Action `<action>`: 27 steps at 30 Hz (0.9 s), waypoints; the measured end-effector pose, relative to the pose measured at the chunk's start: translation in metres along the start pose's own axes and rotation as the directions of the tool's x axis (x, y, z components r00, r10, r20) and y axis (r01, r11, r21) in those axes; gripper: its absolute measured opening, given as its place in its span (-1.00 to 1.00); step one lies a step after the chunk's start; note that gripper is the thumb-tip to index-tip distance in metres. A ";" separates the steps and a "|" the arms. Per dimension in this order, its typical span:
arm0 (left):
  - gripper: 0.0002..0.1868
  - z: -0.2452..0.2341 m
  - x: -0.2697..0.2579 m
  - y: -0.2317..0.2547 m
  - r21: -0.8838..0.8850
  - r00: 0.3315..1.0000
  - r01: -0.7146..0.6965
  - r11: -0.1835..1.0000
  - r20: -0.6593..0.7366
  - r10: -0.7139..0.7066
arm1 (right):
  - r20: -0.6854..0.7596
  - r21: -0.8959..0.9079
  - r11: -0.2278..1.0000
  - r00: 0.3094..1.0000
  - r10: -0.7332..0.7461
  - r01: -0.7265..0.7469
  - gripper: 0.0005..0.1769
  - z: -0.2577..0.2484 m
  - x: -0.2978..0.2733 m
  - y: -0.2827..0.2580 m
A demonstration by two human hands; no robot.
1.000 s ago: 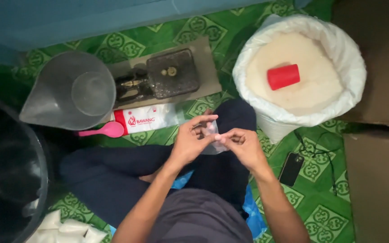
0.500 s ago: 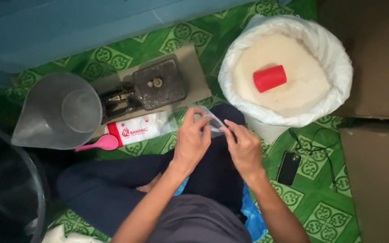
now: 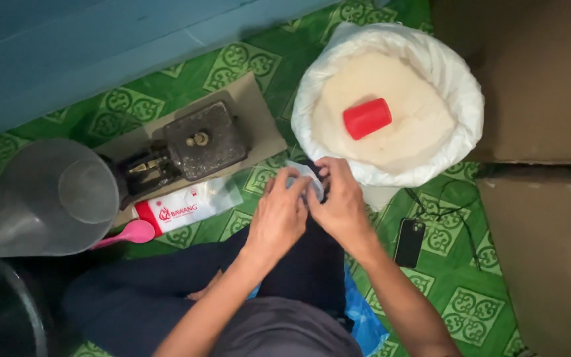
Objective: The person scoops white powder from a large bag using a red cup, pours it into small clear plastic bags, and places the filled bags into a black tub.
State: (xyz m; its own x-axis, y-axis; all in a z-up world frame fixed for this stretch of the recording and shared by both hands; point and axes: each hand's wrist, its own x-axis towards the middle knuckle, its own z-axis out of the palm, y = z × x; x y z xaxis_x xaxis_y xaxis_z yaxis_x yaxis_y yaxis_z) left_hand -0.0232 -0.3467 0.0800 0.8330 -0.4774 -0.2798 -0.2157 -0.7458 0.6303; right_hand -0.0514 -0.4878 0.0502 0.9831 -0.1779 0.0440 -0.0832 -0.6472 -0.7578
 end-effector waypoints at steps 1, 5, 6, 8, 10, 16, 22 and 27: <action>-0.62 -0.001 0.002 0.002 0.002 1.000 -0.003 1.000 0.004 0.003 | -0.004 0.000 1.000 1.000 0.004 -0.004 -0.50 0.004 -0.002 0.005; -0.64 -0.006 0.006 0.002 0.055 0.992 0.095 0.994 -0.091 -0.090 | 0.216 -0.117 0.992 0.974 0.071 -0.046 -0.71 0.013 -0.005 0.006; -0.66 -0.007 0.007 -0.001 0.103 0.990 0.106 0.989 -0.104 -0.095 | 0.278 -0.134 0.988 0.954 0.112 -0.077 -0.78 0.013 -0.005 0.002; -0.63 -0.008 0.007 -0.004 0.093 0.995 0.068 0.993 -0.081 -0.061 | 0.276 -0.127 0.985 0.950 0.147 -0.116 -0.87 0.009 0.004 0.003; -0.59 -0.009 0.004 -0.002 0.080 0.998 0.031 0.996 -0.052 -0.027 | 0.275 -0.121 0.980 0.943 0.189 -0.161 -0.76 0.002 0.009 0.004; -0.56 -0.008 0.005 0.000 0.010 1.000 0.002 1.000 -0.003 -0.002 | 0.262 -0.154 0.973 0.943 0.207 -0.171 -0.63 -0.012 0.021 0.007; -0.47 -0.008 0.010 -0.010 -0.047 0.992 0.104 0.993 -0.061 -0.107 | 0.056 -0.120 0.987 0.992 0.110 -0.103 -0.54 -0.037 0.064 0.046; -0.48 -0.013 0.008 -0.011 -0.056 0.982 0.152 0.987 -0.106 -0.157 | 0.041 -0.606 0.757 0.941 0.336 -0.245 -0.01 -0.040 0.101 0.077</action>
State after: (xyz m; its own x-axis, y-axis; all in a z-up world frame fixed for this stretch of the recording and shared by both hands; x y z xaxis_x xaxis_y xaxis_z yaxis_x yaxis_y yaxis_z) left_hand -0.0076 -0.3360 0.0802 0.9056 -0.3024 -0.2974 -0.0576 -0.7824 0.6201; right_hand 0.0355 -0.5850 0.0222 0.9035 -0.3551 -0.2400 -0.4024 -0.8955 -0.1903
